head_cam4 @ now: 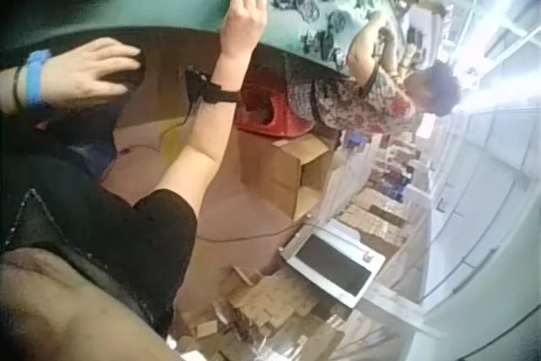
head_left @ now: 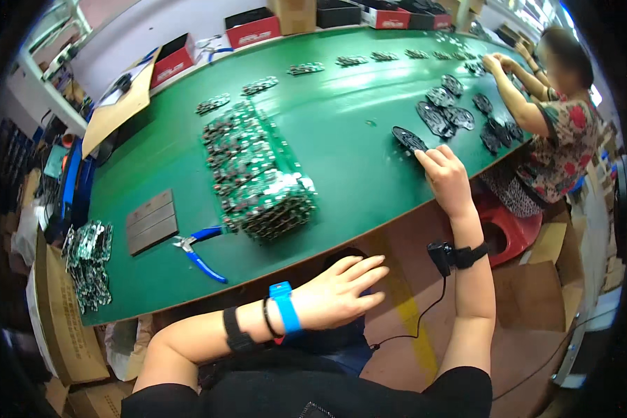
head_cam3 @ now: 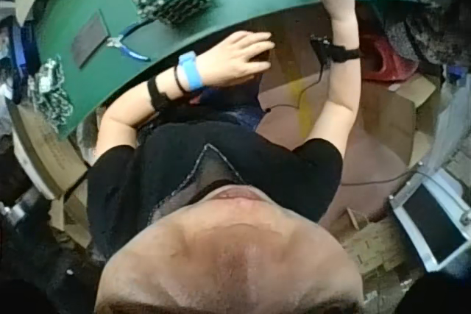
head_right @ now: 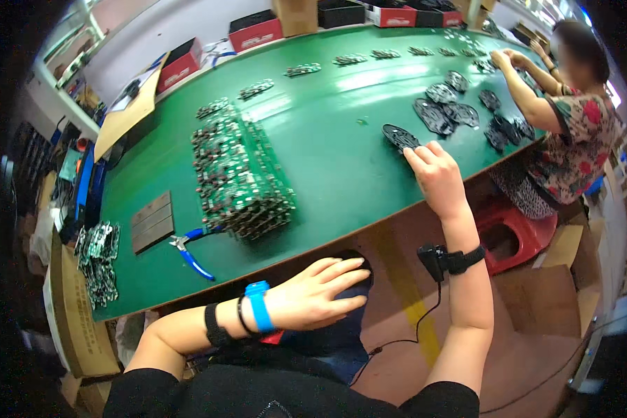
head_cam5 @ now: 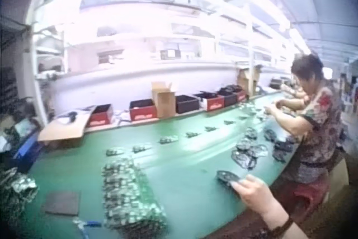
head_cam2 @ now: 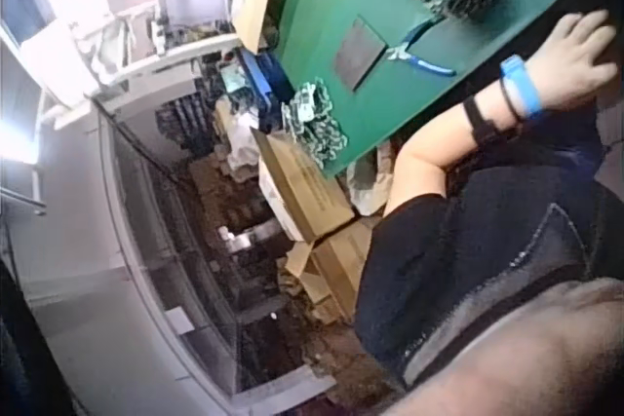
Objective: The person uses pliers to trim the edges of green circuit boards, separating individual units from larger panels. They place the trimmed boards into a cardboard box and continue processing the stack of panels on the green workbench.
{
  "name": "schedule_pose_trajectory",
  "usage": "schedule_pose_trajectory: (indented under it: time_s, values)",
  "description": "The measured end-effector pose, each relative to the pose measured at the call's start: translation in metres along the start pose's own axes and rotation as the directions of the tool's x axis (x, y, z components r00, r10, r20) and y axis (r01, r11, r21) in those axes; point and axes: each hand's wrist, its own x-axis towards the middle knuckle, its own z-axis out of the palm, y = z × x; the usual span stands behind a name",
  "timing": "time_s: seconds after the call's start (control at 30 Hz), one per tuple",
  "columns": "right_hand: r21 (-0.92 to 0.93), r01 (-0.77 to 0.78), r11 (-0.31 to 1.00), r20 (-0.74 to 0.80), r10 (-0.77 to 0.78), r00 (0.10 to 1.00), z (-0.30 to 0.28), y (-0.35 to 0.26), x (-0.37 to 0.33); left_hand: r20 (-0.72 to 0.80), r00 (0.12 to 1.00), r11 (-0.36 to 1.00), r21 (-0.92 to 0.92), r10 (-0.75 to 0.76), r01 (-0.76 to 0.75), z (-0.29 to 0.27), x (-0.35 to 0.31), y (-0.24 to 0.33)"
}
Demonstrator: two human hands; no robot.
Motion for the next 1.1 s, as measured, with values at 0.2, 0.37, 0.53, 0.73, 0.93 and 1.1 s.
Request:
schedule_pose_trajectory:
  time_s: [0.2,0.37,0.53,0.73,0.93,1.1]
  values:
    - [0.022,-0.069,0.997,0.069,0.067,0.995,0.033,0.003,0.004,0.007,0.979,0.976,-0.07,-0.206,0.206,-0.05,-0.08,0.015]
    - [0.143,-0.276,0.95,0.03,0.275,0.961,-0.008,-0.035,0.008,-0.267,0.901,0.939,-0.135,-0.341,0.316,-0.085,-0.137,0.024]
    - [0.524,-0.369,0.768,0.142,0.348,0.927,-0.078,-0.144,0.032,-0.617,0.5,0.778,-0.337,-0.608,0.531,-0.101,-0.195,0.014]
    - [0.262,-0.133,0.956,0.087,0.114,0.99,-0.069,-0.254,0.096,-0.515,0.161,0.531,-0.737,-0.842,0.419,-0.113,-0.229,0.019]
    - [-0.193,-0.334,0.923,0.308,0.38,0.872,-0.015,-0.261,0.143,-0.475,0.334,0.573,-0.754,-0.814,0.322,-0.097,-0.227,0.009]
    - [0.104,-0.392,0.914,0.369,0.33,0.869,-0.01,-0.241,0.15,-0.476,0.379,0.568,-0.803,-0.794,0.182,-0.1,-0.223,-0.007]
